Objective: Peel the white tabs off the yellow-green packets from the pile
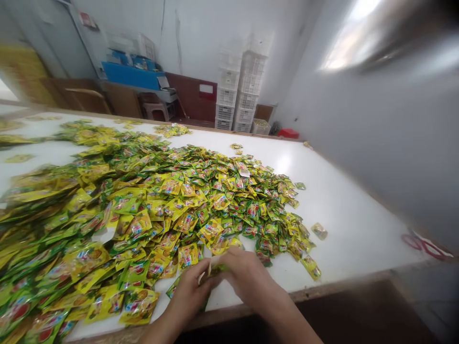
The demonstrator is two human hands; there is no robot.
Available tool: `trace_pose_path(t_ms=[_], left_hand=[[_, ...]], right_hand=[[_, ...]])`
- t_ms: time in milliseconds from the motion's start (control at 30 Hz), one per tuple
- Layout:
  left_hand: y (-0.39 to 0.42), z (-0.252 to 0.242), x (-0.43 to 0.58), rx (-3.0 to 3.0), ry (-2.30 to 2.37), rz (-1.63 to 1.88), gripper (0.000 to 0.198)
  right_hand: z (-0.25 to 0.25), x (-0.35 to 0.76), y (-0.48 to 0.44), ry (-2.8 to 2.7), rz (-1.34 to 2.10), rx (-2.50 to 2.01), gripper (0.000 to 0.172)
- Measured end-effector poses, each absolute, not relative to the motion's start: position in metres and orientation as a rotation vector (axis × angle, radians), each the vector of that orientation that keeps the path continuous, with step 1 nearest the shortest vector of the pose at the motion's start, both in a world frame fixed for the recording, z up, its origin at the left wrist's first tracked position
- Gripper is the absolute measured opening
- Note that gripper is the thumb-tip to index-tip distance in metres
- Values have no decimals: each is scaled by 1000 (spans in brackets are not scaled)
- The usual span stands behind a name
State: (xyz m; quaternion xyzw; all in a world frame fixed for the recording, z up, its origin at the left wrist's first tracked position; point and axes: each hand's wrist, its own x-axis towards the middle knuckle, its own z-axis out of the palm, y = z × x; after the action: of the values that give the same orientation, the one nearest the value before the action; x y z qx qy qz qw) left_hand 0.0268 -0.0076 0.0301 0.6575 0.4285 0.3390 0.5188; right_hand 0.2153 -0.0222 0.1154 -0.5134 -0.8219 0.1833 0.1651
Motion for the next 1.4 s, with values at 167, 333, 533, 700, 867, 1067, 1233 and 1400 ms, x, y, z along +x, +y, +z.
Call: trace_pose_path(t_ms=[167, 333, 533, 700, 867, 1067, 1233, 1400], left_hand=[[-4, 26, 29, 1411, 804, 796, 18], [-4, 29, 33, 1316, 767, 866, 22], [-7, 27, 42, 1189, 821, 882, 23], [-6, 15, 44, 1112, 778, 920, 23], [-6, 14, 42, 1088, 722, 943, 35], [-8, 22, 38, 1077, 701, 885, 41], [-13, 25, 37, 1091, 784, 852, 30], [-17, 31, 41, 1102, 957, 880, 11]], right_hand=[[97, 213, -8, -2412, 358, -1340, 18], [85, 213, 0, -2261, 513, -1290, 20], [85, 215, 0, -1922, 712, -1335, 21], [55, 208, -14, -1850, 462, -1220, 12], [56, 206, -23, -1844, 525, -1230, 16], [80, 212, -23, -1911, 722, -1410, 3], [78, 211, -29, -1987, 642, -1411, 5], [79, 205, -30, -1966, 562, -1432, 11]])
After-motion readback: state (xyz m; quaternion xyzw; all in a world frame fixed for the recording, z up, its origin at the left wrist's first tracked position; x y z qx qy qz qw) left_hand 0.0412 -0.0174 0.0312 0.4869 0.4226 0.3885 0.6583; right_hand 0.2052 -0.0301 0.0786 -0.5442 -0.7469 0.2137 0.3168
